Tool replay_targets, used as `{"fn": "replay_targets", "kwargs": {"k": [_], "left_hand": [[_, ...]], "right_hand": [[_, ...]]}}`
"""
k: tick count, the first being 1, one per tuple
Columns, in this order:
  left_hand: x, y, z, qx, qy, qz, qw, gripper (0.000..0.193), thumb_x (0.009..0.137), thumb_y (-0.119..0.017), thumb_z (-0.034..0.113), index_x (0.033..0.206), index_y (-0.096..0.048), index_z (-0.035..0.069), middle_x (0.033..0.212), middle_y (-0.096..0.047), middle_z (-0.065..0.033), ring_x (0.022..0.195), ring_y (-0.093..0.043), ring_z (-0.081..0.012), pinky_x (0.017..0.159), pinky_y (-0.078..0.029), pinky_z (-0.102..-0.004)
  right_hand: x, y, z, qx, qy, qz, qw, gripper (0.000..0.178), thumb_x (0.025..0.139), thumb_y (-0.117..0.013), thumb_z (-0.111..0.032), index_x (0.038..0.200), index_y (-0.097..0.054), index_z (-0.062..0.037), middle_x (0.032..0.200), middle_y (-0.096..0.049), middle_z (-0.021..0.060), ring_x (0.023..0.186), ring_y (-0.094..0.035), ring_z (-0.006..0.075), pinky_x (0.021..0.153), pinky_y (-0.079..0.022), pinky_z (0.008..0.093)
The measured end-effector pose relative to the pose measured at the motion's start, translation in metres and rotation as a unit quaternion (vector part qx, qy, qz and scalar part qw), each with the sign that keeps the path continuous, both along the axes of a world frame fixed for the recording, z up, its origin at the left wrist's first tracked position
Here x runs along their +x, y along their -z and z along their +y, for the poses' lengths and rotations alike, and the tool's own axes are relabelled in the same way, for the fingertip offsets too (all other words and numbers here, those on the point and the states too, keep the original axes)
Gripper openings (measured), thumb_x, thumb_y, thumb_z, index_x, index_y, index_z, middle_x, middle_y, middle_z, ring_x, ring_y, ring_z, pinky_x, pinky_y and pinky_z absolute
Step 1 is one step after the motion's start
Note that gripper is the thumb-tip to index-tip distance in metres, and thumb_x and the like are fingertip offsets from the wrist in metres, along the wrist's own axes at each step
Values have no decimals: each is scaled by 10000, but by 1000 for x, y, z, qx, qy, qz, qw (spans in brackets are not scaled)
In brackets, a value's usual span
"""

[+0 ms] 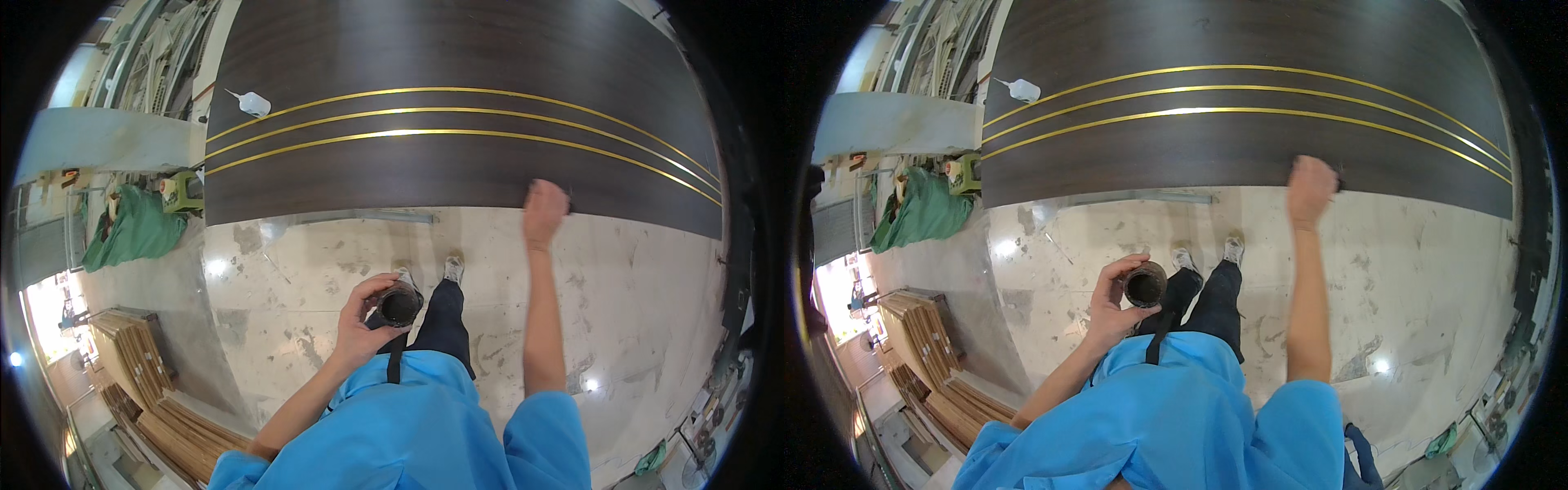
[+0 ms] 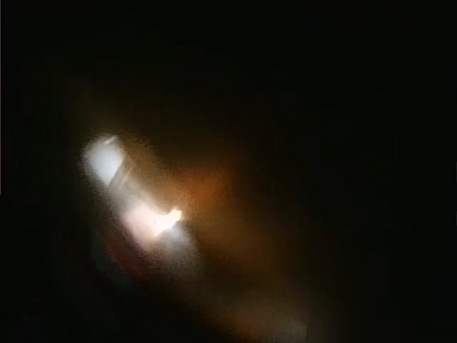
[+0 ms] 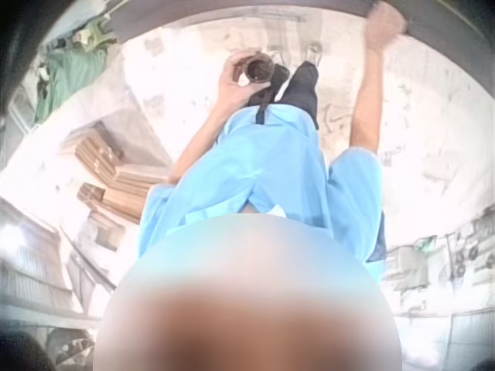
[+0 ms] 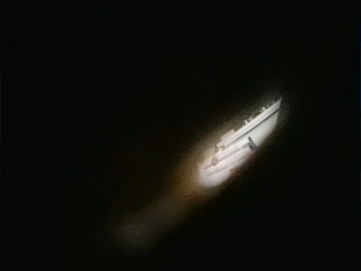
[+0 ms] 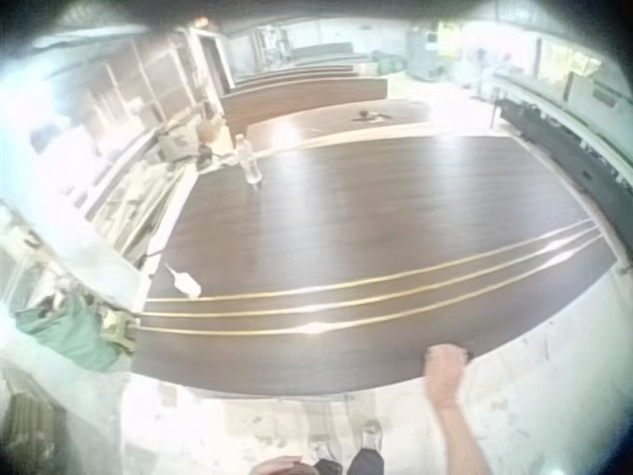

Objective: The person applies a dark liquid finish to the edge of a large curved panel using a small brush and a container. They repeatedly dip the brush into the container and stroke the panel edge, moving along its length while holding the container in the other hand.

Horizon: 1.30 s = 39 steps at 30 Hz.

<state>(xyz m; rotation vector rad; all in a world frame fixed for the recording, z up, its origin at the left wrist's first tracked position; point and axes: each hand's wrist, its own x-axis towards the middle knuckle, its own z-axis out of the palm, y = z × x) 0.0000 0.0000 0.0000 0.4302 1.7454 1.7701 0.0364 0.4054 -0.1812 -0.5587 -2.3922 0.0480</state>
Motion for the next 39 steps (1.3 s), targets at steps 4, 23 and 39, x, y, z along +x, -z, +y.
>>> {"fn": "replay_targets", "kwargs": {"k": [4,23,39], "left_hand": [[8,-3,28,4,5,-17,1000,788,704,-876,-98,1380,-517,88,1520,-517,-154,1388,-530,-253,1184,-420,-394],[-73,-2,-133,-10,-9,41,999,775,707,-862,-120,1377,-522,72,1517,-520,-169,1384,-541,-270,1166,-451,-410],[-86,-8,-144,39,91,14,995,719,762,-891,-10,1396,-573,102,1486,-567,-114,1339,-587,-231,1120,-472,-389]], "right_hand": [[52,-6,113,-39,82,46,995,178,1028,-626,-164,1143,-687,-41,1089,-698,143,1059,-627,359,958,-467,481],[-233,-42,-393,-177,-266,78,944,127,855,-641,-143,979,-618,-144,902,-622,61,853,-652,268,729,-488,425],[-90,-50,-362,-552,25,91,829,193,978,-705,-175,1032,-723,9,948,-712,164,861,-688,324,795,-529,402]]}}
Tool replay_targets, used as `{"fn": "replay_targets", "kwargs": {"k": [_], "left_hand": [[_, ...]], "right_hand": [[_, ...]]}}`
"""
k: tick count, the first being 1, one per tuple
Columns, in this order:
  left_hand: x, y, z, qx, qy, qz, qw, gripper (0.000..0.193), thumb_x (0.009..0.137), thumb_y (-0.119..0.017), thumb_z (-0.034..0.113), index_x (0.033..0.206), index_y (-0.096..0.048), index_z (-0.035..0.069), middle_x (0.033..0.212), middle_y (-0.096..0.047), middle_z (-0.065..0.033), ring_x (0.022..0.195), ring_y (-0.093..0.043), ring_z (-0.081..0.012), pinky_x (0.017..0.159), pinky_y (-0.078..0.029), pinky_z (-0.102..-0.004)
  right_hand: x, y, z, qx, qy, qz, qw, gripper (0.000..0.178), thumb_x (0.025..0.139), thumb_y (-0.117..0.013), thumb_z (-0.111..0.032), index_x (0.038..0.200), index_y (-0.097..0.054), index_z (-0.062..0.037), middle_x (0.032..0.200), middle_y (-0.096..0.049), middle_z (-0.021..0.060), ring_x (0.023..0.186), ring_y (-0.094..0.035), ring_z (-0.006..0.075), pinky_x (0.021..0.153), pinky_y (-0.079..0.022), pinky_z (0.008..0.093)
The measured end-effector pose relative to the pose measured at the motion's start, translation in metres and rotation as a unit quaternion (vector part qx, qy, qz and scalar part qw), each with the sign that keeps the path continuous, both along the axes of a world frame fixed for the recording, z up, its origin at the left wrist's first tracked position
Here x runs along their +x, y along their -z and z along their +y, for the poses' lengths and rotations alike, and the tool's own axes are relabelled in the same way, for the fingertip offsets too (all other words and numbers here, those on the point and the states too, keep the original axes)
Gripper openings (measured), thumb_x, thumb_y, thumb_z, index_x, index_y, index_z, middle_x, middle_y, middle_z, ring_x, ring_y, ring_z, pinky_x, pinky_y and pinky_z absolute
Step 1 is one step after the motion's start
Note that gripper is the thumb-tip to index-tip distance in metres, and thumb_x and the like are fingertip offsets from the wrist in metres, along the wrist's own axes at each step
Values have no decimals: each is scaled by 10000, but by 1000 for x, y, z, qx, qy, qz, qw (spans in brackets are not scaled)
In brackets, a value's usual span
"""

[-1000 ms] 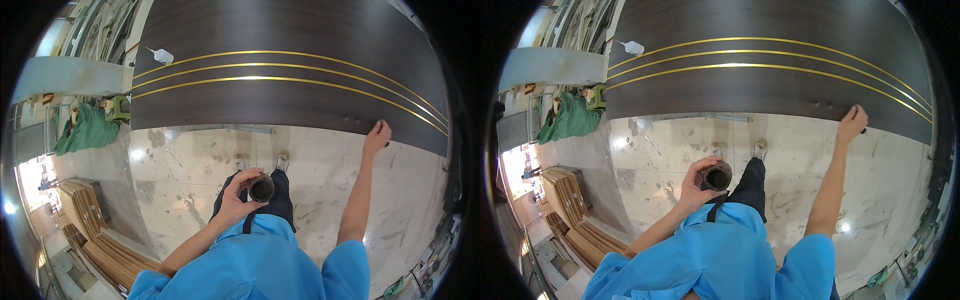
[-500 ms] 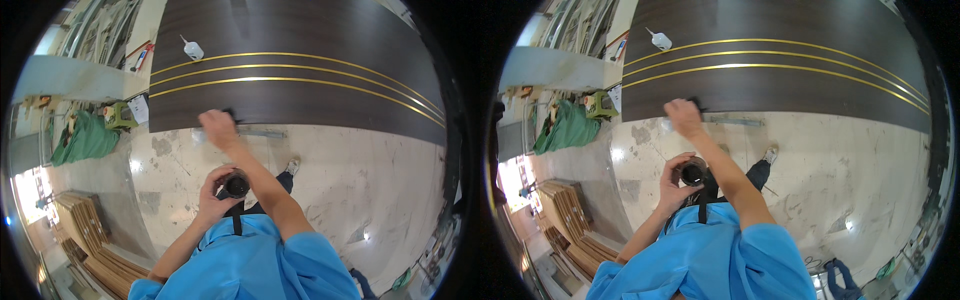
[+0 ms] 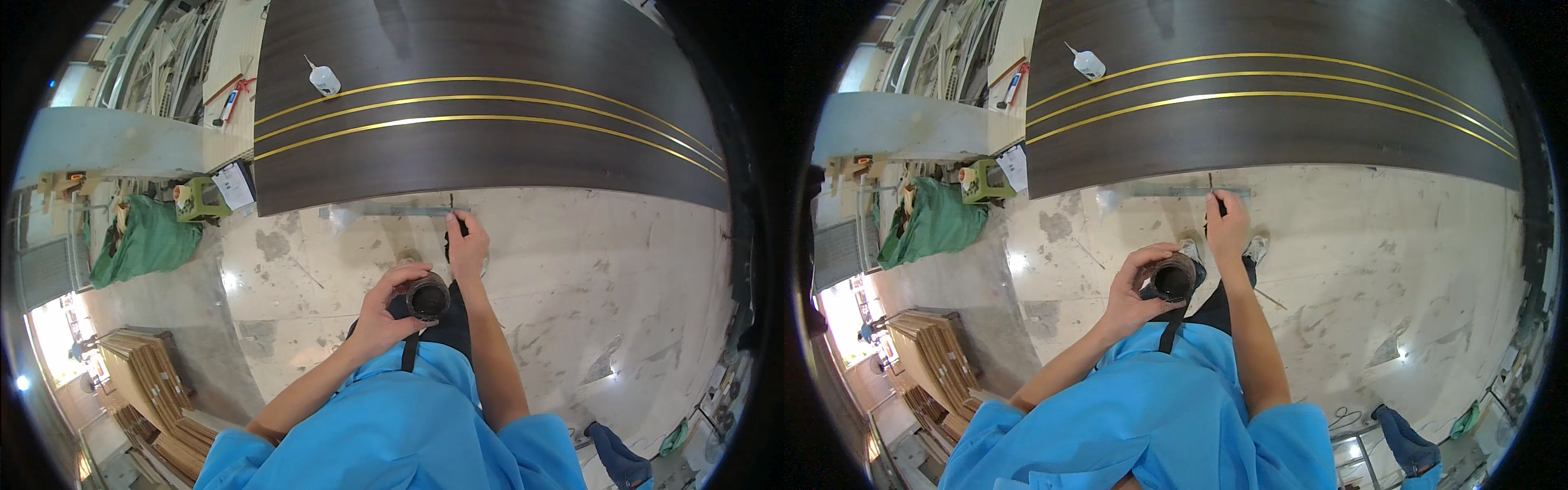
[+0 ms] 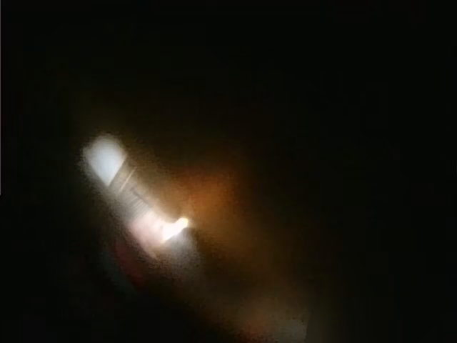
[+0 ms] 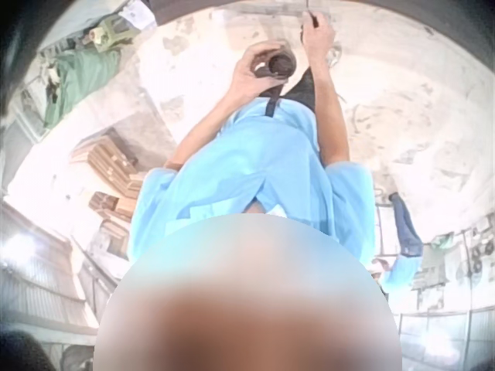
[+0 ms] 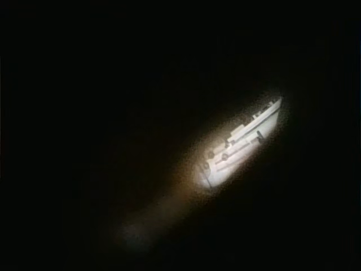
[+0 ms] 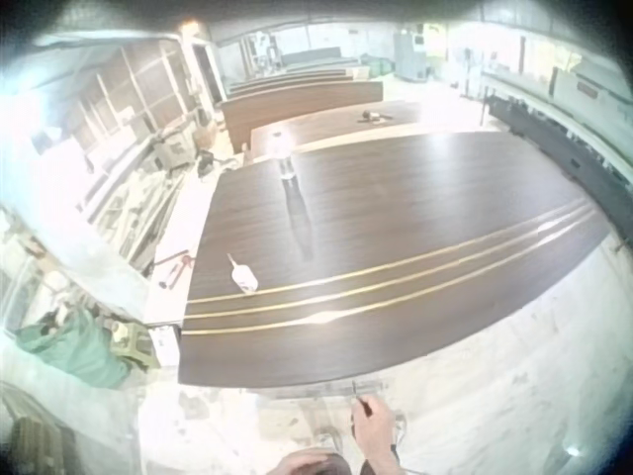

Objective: The person applies a dark liquid finish to the edge of a large curved panel using a small brush and a container. They repeatedly dip the brush into the container and stroke the panel edge, moving along its length while holding the container in the other hand.

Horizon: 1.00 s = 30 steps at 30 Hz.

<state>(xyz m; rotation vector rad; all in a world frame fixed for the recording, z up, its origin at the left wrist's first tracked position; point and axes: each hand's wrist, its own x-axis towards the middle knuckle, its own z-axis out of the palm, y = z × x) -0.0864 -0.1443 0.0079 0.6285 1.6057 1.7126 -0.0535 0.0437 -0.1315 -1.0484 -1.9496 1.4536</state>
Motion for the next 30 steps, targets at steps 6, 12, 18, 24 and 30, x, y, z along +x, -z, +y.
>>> {"fn": "replay_targets", "kwargs": {"k": [6,12,18,24,30], "left_hand": [[1,-2,2,-16,44,24,999,736,766,-886,-36,1396,-525,84,1506,-540,-149,1361,-564,-249,1149,-449,-403],[2,-3,0,-27,50,29,998,730,763,-893,-25,1387,-530,83,1503,-547,-149,1362,-563,-251,1143,-449,-406],[0,0,0,-32,55,24,998,741,754,-891,-40,1387,-526,84,1502,-547,-149,1366,-560,-254,1151,-443,-403],[2,-1,6,-41,65,24,997,758,738,-890,-59,1385,-523,86,1506,-542,-150,1368,-561,-257,1156,-440,-405],[5,0,13,-34,72,13,997,769,728,-893,-65,1386,-525,86,1502,-541,-152,1365,-560,-254,1157,-437,-408]], "right_hand": [[-7,0,21,57,1,3,998,174,967,-706,-167,1005,-726,1,946,-716,178,851,-679,354,783,-524,417],[-4,16,32,95,31,-14,995,170,964,-704,-172,998,-729,-7,955,-721,176,853,-683,364,788,-530,429],[8,19,57,93,117,-18,989,150,951,-717,-173,987,-737,-29,949,-717,158,850,-685,356,776,-533,431],[5,18,52,146,55,-8,988,118,928,-737,-150,967,-729,-39,924,-703,139,831,-681,341,752,-535,425],[23,18,84,117,156,-49,980,131,917,-754,-141,972,-739,-23,933,-712,142,849,-692,327,775,-542,404]]}}
